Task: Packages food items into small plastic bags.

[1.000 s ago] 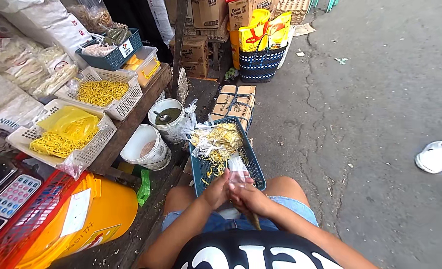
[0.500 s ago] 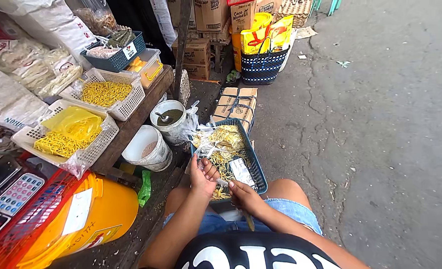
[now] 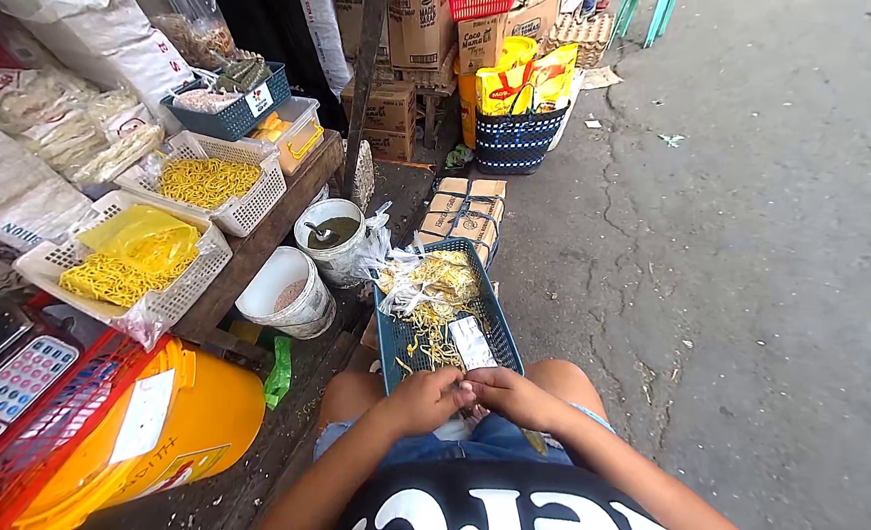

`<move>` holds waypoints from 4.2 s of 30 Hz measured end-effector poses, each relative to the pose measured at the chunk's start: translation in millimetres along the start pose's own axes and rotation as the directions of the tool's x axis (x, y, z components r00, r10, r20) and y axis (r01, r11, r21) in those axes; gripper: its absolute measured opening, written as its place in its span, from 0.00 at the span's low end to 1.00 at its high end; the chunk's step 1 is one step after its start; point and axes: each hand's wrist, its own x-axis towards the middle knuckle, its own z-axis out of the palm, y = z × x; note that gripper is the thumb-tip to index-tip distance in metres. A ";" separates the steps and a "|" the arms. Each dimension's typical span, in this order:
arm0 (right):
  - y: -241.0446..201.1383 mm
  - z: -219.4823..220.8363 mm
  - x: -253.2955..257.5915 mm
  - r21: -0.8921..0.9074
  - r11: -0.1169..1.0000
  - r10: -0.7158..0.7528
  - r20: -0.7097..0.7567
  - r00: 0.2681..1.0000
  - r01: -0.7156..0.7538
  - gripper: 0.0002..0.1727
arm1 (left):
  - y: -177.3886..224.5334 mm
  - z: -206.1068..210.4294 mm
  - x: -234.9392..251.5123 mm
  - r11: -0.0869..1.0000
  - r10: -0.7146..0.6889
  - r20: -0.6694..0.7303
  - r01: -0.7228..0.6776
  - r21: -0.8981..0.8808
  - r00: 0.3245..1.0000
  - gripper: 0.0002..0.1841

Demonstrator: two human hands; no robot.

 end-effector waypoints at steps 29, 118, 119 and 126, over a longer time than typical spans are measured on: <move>-4.3 2.4 16.8 0.070 0.972 -0.163 -0.492 0.855 0.225 0.09 | 9.9 -8.2 15.8 0.897 -0.196 -0.310 0.042 -0.439 0.930 0.07; 22.1 -8.2 -7.3 0.057 0.992 0.128 -0.466 0.875 -0.114 0.32 | -25.4 -45.8 99.1 0.477 -0.681 -0.311 0.080 -0.875 0.663 0.17; 20.9 -8.1 -6.8 0.039 0.992 0.124 -0.482 0.868 -0.120 0.31 | -29.6 -52.6 110.2 0.441 -0.678 -0.278 0.075 -0.894 0.681 0.18; 39.7 -16.9 -20.7 -0.083 0.979 0.113 -0.530 0.840 -0.184 0.32 | -67.0 -48.8 48.1 0.494 -0.758 -0.277 0.242 -0.835 0.591 0.18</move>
